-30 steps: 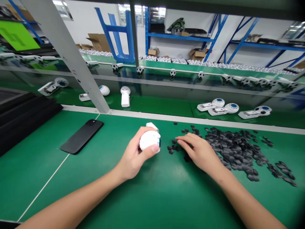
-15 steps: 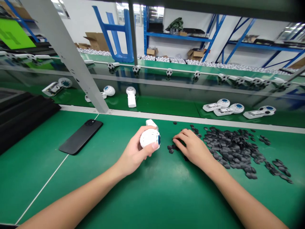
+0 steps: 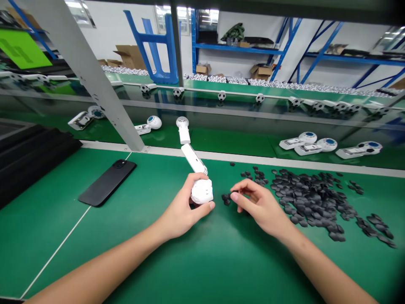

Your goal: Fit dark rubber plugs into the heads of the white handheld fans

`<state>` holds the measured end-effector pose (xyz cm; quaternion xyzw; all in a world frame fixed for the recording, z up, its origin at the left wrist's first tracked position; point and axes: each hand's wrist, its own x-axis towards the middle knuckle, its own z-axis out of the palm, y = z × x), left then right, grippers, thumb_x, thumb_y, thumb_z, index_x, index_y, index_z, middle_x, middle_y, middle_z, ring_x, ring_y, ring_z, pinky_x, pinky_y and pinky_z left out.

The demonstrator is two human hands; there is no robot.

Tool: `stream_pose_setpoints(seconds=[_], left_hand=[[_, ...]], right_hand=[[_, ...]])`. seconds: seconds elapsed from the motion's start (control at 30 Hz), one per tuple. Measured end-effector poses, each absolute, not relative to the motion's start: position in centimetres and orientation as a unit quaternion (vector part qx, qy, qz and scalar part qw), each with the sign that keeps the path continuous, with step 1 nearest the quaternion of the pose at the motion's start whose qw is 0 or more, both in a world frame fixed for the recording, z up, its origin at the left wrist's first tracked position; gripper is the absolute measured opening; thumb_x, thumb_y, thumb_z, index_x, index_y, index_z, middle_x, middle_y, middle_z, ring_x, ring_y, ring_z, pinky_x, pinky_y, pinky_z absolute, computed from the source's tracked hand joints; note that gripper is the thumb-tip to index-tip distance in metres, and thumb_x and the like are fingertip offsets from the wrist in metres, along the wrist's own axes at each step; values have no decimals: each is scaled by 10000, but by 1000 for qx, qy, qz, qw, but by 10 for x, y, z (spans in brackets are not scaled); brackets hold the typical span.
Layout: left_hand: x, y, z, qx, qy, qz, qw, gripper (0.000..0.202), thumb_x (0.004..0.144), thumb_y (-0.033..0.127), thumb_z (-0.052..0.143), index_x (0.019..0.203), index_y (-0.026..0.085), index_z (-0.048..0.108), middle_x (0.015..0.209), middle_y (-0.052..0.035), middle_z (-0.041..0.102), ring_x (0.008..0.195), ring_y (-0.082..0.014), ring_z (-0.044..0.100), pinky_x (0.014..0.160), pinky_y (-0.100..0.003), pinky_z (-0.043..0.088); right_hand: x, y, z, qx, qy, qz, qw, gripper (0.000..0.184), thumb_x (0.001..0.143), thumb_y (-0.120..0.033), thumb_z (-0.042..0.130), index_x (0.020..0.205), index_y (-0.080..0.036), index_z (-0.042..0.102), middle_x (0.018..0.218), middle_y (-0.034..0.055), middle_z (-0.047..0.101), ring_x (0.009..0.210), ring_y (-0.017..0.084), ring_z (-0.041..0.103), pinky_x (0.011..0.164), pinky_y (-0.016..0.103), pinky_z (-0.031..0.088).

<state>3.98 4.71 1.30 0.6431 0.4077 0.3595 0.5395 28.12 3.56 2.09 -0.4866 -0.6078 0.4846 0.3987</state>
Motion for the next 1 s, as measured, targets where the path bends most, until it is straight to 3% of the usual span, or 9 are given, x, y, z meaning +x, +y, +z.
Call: stream_pose_setpoints(seconds=[0.2, 0.4, 0.53, 0.67, 0.87, 1.0], left_hand=[[41, 44, 16, 712, 420, 304, 474, 459, 929, 228, 661, 1322, 309, 438, 1075, -20, 517, 785, -147, 495, 697, -259, 449], [44, 43, 12, 748, 407, 304, 428, 482, 924, 177, 637, 1355, 336, 494, 1187, -38, 503, 917, -177, 552, 733, -262, 461], [45, 41, 12, 764, 405, 293, 408, 499, 920, 154, 615, 1368, 333, 487, 1196, -41, 502, 877, -165, 551, 715, -262, 458], [47, 37, 13, 794, 392, 275, 375, 511, 913, 139, 588, 1373, 338, 492, 1243, -49, 498, 960, -187, 588, 830, -310, 485], [51, 33, 18, 797, 389, 267, 377, 635, 804, 319, 791, 1361, 322, 486, 1204, -50, 495, 948, -212, 607, 827, -347, 524], [53, 31, 21, 789, 400, 269, 382, 541, 855, 444, 781, 1314, 297, 536, 1179, -49, 497, 975, -212, 601, 864, -363, 524]], right_hand=[[274, 24, 30, -475, -600, 538, 354, 186, 945, -392, 710, 970, -208, 707, 909, 37, 710, 791, 177, 688, 678, 280, 626], [274, 20, 28, -472, -660, 473, 345, 190, 987, -339, 662, 1084, -265, 809, 959, 37, 721, 816, 173, 697, 723, 273, 578], [273, 20, 28, -487, -656, 465, 341, 162, 947, -367, 722, 942, -244, 828, 837, 24, 736, 727, 173, 701, 663, 266, 563], [267, 19, 29, -507, -678, 418, 330, 174, 915, -370, 755, 809, -238, 798, 779, 9, 736, 669, 161, 668, 591, 252, 514], [259, 14, 27, -516, -682, 377, 355, 172, 858, -365, 807, 765, -228, 759, 775, 9, 719, 614, 148, 632, 545, 248, 512], [256, 12, 27, -528, -682, 355, 361, 185, 831, -335, 840, 709, -231, 746, 718, -5, 693, 598, 143, 597, 546, 260, 469]])
